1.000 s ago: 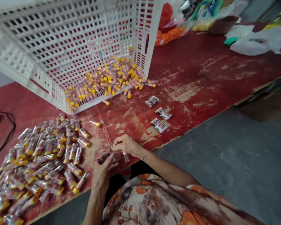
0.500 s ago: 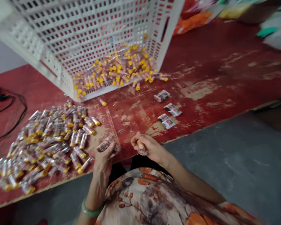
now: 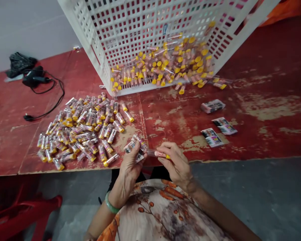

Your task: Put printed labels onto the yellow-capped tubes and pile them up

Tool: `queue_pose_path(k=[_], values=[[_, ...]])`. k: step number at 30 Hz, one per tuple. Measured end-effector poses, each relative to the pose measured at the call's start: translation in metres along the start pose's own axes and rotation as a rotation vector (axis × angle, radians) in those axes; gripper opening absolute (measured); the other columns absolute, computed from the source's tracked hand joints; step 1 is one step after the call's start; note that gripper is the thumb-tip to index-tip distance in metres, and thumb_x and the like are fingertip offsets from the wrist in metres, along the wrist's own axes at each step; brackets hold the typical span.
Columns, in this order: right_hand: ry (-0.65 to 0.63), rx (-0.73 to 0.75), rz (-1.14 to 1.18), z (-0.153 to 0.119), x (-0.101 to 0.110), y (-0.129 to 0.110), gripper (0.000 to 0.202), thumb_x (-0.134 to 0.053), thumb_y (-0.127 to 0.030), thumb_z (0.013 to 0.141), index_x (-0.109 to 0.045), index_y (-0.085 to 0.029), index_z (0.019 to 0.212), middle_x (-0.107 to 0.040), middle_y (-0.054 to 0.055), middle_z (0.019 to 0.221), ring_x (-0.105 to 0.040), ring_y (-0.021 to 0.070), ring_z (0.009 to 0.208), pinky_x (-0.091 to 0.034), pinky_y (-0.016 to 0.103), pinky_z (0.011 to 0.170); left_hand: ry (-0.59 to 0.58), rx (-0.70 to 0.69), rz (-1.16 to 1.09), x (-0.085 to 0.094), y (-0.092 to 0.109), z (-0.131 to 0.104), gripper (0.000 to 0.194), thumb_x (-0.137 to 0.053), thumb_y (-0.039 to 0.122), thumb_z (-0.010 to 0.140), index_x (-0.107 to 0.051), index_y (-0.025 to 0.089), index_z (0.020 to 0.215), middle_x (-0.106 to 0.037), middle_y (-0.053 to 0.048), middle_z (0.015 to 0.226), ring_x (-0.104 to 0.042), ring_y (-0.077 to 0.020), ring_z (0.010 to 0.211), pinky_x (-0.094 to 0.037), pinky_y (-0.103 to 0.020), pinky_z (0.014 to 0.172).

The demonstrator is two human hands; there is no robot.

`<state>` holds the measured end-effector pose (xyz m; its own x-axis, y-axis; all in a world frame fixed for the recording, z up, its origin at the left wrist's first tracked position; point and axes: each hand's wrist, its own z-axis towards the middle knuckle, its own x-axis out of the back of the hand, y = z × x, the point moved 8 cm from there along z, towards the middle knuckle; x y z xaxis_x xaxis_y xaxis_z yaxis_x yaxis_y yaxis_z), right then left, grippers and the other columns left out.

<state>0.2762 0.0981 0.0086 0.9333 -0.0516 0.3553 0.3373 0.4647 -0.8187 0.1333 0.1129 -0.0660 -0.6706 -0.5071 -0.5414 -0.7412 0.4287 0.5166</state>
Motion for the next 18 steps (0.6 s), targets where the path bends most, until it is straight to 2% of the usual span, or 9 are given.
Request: queue_pose_path(k=[4, 7, 13, 18], values=[[0.033, 0.039, -0.074, 0.001, -0.002, -0.003, 0.036, -0.05, -0.009, 0.086, -0.054, -0.025, 0.118, -0.053, 0.008, 0.106, -0.055, 0.0186, 0.098, -0.048, 0.032, 0.084, 0.028, -0.011, -0.058, 0.002, 0.004, -0.002, 0.033, -0.084, 0.024, 0.055, -0.058, 0.016, 0.072, -0.062, 0.005, 0.07, -0.056, -0.007, 0.057, -0.049, -0.02, 0.057], [0.07, 0.056, -0.11, 0.0, -0.001, -0.006, 0.035, -0.053, -0.01, 0.085, -0.055, -0.023, 0.118, -0.054, 0.008, 0.106, -0.056, 0.0188, 0.098, -0.049, 0.033, 0.084, 0.058, -0.028, -0.062, 0.002, 0.006, -0.006, 0.035, -0.085, 0.025, 0.054, -0.06, 0.016, 0.078, -0.065, 0.003, 0.074, -0.06, -0.009, 0.061, -0.05, -0.022, 0.059], [0.132, 0.021, -0.089, -0.004, -0.002, 0.001, 0.032, -0.056, -0.011, 0.084, -0.058, -0.021, 0.115, -0.058, 0.008, 0.105, -0.058, 0.0185, 0.098, -0.05, 0.031, 0.084, 0.038, 0.056, -0.097, 0.001, -0.006, -0.01, 0.034, -0.084, 0.023, 0.056, -0.061, 0.016, 0.081, -0.067, 0.001, 0.076, -0.062, -0.0106, 0.062, -0.052, -0.022, 0.058], [0.128, 0.187, -0.177, -0.007, -0.008, -0.008, 0.041, -0.057, -0.006, 0.082, -0.056, -0.019, 0.121, -0.058, 0.011, 0.105, -0.06, 0.019, 0.095, -0.053, 0.031, 0.079, -0.005, 0.017, -0.111, 0.002, -0.008, -0.007, 0.03, -0.084, 0.024, 0.058, -0.061, 0.015, 0.074, -0.065, 0.0, 0.07, -0.061, -0.0104, 0.058, -0.053, -0.023, 0.057]])
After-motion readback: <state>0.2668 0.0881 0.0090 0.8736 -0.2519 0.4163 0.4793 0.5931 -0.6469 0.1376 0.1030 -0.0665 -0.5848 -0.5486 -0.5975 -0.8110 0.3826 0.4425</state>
